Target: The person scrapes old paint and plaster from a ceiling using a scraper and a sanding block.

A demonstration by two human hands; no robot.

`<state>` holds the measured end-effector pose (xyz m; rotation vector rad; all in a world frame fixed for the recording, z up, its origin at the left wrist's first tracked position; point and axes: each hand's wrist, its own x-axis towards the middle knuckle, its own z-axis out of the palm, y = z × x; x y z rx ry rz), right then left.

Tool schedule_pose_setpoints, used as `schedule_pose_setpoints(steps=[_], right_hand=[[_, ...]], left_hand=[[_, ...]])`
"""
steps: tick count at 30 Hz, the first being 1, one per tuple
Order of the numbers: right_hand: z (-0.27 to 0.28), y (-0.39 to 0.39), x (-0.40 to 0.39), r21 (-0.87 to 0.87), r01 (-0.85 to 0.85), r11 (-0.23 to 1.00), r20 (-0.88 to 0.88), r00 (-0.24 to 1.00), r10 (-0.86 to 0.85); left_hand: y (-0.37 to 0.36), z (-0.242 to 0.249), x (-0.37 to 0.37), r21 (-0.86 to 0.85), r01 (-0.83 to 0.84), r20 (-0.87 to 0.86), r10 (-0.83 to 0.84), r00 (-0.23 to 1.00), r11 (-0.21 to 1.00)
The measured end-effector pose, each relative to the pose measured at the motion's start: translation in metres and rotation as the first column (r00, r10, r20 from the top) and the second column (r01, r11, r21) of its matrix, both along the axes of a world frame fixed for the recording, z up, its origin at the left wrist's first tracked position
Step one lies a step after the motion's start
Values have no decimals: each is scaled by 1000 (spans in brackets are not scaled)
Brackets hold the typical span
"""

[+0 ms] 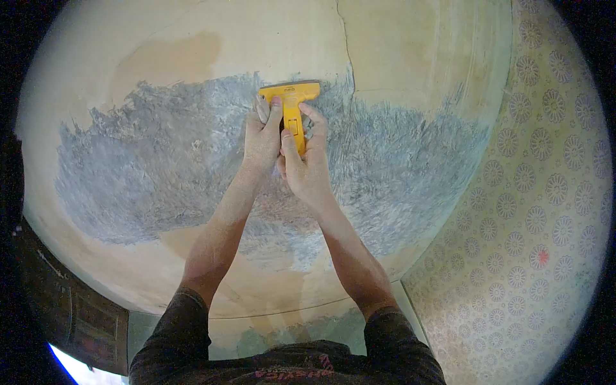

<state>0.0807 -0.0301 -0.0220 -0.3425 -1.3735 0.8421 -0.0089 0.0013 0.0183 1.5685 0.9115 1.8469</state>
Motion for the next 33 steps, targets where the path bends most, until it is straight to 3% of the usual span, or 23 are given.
schedule_pose_setpoints(steps=[5, 7, 9, 11, 15, 18, 21, 26, 30, 33], right_hand=[[17, 7, -3, -2, 64, 998, -26, 998, -64], [12, 1, 1, -20, 9, 1000, -33, 999, -10], [7, 1, 4, -35, 57, 998, 0, 998, -57], [11, 5, 7, -45, 109, 993, 31, 994, -108], [17, -5, 13, -45, 99, 994, 64, 993, -96], [19, -3, 17, -77, 115, 990, 102, 989, -107], [29, -2, 20, -106, 96, 990, 107, 991, -84], [25, -13, 25, -114, 44, 992, 149, 988, -27], [27, -6, 29, -154, 62, 986, 132, 990, -41], [20, -10, 27, -104, 72, 992, 155, 986, -56]], left_hand=[[14, 10, 2, -6, 82, 88, -81, 993, 997], [12, 1, 2, 14, 53, 71, -53, 996, 999], [11, -1, 5, 47, 26, 45, -28, 999, 999], [12, 2, 11, -29, 47, 132, -43, 990, 998], [11, 3, 12, -46, 76, 92, -71, 993, 996], [11, 3, 13, 53, 9, 60, -12, 998, 999], [9, 10, 15, -43, -11, 33, 12, 999, 999], [15, -2, 17, 102, -38, 88, 29, 996, 994], [8, 0, 22, -15, -34, 90, 35, 995, 999], [11, -6, 19, 52, -61, 79, 57, 995, 997]])
